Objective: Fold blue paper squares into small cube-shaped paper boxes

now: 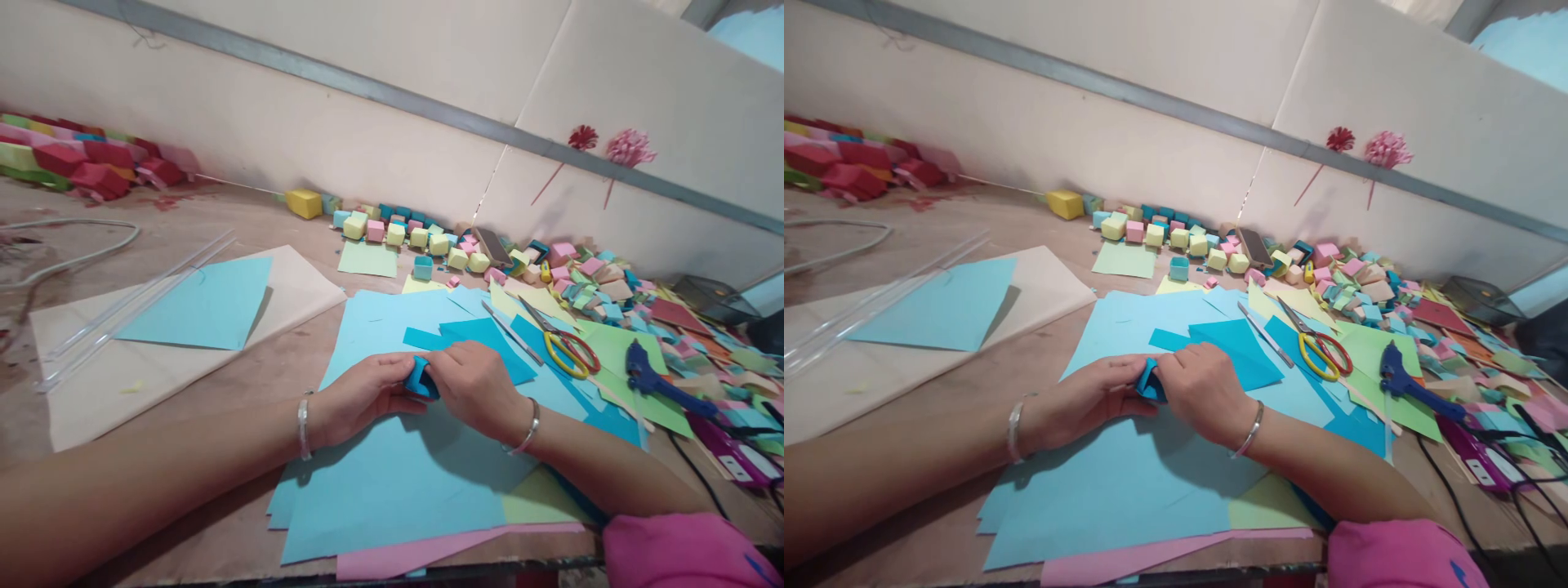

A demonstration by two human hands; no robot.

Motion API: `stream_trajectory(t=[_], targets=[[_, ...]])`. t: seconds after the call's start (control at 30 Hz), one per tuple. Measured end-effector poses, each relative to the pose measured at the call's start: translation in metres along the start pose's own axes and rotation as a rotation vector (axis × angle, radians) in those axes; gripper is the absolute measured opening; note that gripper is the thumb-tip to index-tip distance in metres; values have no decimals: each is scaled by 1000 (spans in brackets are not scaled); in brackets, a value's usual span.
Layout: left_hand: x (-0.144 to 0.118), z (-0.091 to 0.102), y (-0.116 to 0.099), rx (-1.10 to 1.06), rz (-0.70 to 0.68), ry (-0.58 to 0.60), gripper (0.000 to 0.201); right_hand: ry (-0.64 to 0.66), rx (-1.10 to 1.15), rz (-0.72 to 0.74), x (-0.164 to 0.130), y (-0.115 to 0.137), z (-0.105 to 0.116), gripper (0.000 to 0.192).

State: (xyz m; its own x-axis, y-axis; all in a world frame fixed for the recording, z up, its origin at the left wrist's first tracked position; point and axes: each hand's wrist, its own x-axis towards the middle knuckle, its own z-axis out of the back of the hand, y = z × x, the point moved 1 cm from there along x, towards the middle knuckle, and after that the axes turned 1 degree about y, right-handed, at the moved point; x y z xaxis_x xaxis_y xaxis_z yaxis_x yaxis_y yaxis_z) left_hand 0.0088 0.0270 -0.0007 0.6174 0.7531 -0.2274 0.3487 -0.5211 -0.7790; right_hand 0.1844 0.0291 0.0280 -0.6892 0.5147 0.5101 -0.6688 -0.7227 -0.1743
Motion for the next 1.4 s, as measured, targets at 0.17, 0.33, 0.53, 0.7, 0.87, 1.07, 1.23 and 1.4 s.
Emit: stream_trajectory(t=[0.17,0.33,0.53,0.7,0.87,1.07,1.23,1.4], targets=[[-1,1,2,-13,45,0,22,-36,-9,27,-3,-1,-1,37],[0,2,4,22,41,9,25,9,-30,63,-3,0,3,31],[-1,-2,2,89,47,20,29,51,-34,63,-3,-2,6,31],[-2,-4,1,115,67,39,32,-2,32,49,-4,-1,7,33],[-3,-2,0,142,68,68,32,13,73,19,-5,-2,8,33],[-3,-2,-1,104,53,42,30,184,243,-141,-1,-6,9,22],[-3,-2,0,100,35,21,29,364,362,-268,-1,-8,8,24],[-3,-1,0,108,52,29,31,395,471,-234,0,-9,8,27]])
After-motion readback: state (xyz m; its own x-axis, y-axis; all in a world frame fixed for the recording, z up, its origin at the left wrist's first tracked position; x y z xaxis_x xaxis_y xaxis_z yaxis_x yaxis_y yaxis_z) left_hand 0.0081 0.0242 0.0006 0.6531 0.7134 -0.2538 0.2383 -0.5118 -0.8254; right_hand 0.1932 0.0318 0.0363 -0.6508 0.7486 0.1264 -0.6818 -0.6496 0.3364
